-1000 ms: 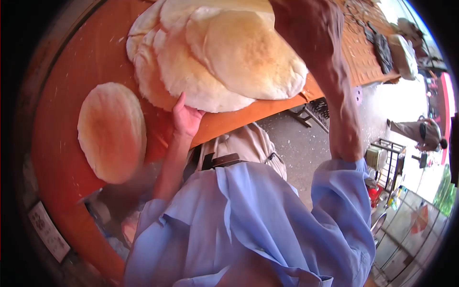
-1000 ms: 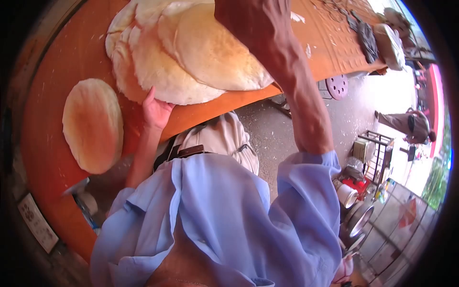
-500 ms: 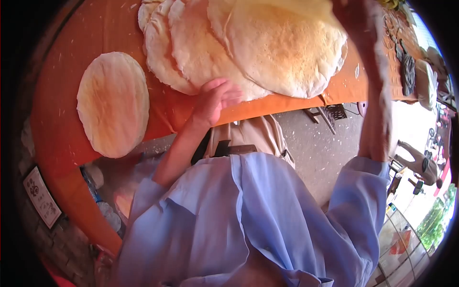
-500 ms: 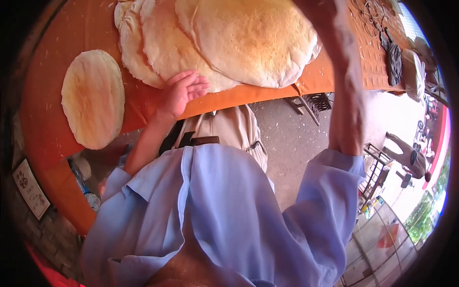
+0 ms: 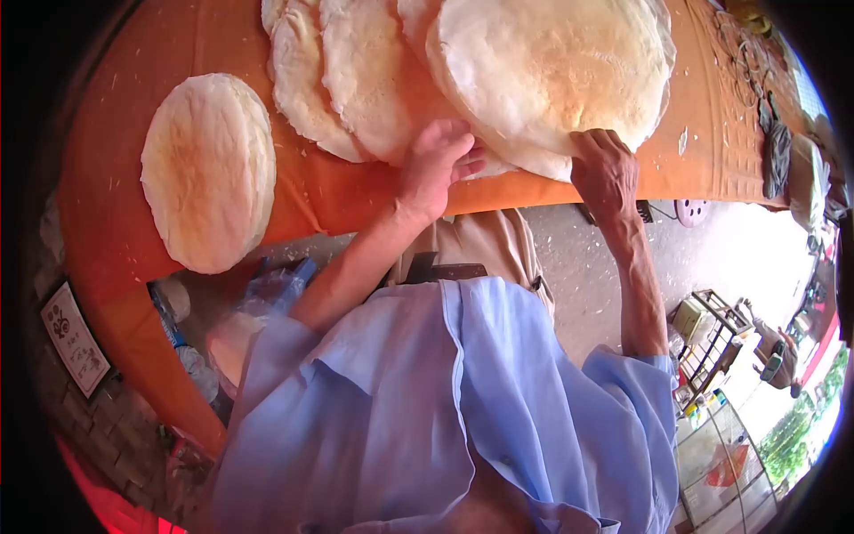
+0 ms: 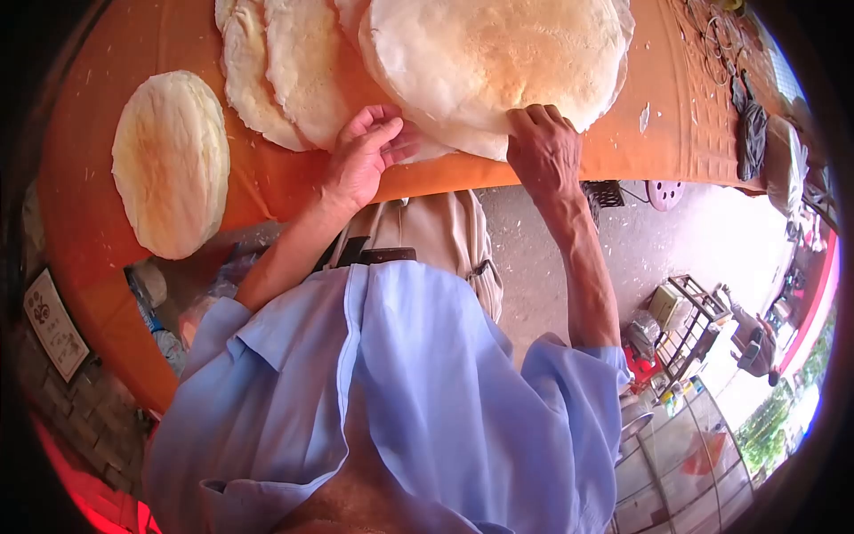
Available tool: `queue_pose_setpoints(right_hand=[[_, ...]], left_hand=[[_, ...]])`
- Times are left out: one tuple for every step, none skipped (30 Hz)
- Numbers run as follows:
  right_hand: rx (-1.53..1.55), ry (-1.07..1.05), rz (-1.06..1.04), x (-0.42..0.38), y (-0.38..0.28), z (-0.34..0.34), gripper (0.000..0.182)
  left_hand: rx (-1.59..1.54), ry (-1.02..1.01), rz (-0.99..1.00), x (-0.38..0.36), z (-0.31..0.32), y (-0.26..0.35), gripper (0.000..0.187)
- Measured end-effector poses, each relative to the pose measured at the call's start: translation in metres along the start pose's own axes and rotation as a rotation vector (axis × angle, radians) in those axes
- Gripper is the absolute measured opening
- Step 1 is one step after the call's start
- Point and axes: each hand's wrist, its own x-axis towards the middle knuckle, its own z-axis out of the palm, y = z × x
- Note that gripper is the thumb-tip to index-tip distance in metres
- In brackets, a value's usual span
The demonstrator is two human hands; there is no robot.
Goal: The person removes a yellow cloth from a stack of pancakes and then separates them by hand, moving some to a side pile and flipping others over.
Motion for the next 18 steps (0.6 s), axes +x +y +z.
queue_pose_setpoints(right_hand=[[0.026, 0.043, -0.006, -0.001, -0.001, -0.004, 0.014], [0.04, -0.017, 0.019, -0.001, -0.002, -0.006, 0.023], [0.052, -0.016, 0.012, -0.001, -0.003, -0.008, 0.023], [0.066, -0.013, 0.004, 0.001, -0.005, -0.009, 0.023], [0.081, -0.01, -0.005, 0.002, -0.006, -0.007, 0.023], [0.101, 0.004, -0.002, -0.002, -0.009, -0.004, 0.025], [0.118, 0.021, -0.002, -0.007, -0.012, 0.0, 0.027], [0.133, 0.04, -0.005, -0.009, -0.015, 0.001, 0.029], [0.089, 0.077, -0.023, -0.011, -0.019, 0.0, 0.031], [0.047, 0.111, -0.039, -0.013, -0.026, -0.002, 0.033], [0.023, 0.122, -0.039, -0.015, -0.027, -0.001, 0.036], [-0.001, 0.132, -0.039, -0.017, -0.027, 0.0, 0.038], [0.007, 0.122, -0.031, -0.016, -0.017, 0.007, 0.038], [0.016, 0.112, -0.024, -0.013, -0.002, 0.016, 0.038], [0.026, 0.105, -0.017, -0.012, 0.009, 0.02, 0.038], [0.022, 0.095, -0.028, -0.004, 0.016, 0.01, 0.033], [0.023, 0.185, -0.076, 0.008, 0.021, -0.007, 0.028], [-0.069, 0.153, -0.095, 0.02, 0.036, -0.024, 0.026]], left_hand=[[0.021, 0.021, 0.027, -0.001, 0.005, 0.001, 0.018], [-0.064, -0.038, 0.004, 0.001, 0.005, 0.002, 0.018], [-0.146, -0.097, -0.021, 0.002, 0.006, 0.002, 0.018], [-0.229, -0.155, -0.043, 0.004, 0.005, 0.002, 0.018], [-0.241, -0.17, -0.04, 0.004, 0.007, 0.003, 0.017], [-0.254, -0.184, -0.041, 0.004, 0.009, 0.003, 0.017], [-0.269, -0.2, -0.038, 0.005, 0.011, 0.002, 0.017], [-0.291, -0.232, -0.035, 0.007, 0.012, 0.003, 0.016], [-0.312, -0.264, -0.032, 0.009, 0.013, 0.003, 0.014], [-0.335, -0.292, -0.031, 0.01, 0.013, 0.004, 0.013], [-0.338, -0.3, -0.024, 0.01, 0.015, 0.005, 0.013], [-0.341, -0.311, -0.018, 0.011, 0.02, 0.009, 0.013], [-0.344, -0.324, -0.009, 0.013, 0.023, 0.012, 0.013], [-0.346, -0.324, -0.013, 0.014, 0.024, 0.012, 0.014], [-0.346, -0.324, -0.015, 0.015, 0.025, 0.014, 0.016], [-0.343, -0.325, -0.017, 0.017, 0.024, 0.015, 0.017], [-0.261, -0.284, -0.031, 0.018, 0.019, 0.015, 0.021], [-0.181, -0.245, -0.05, 0.018, 0.009, 0.015, 0.024]])
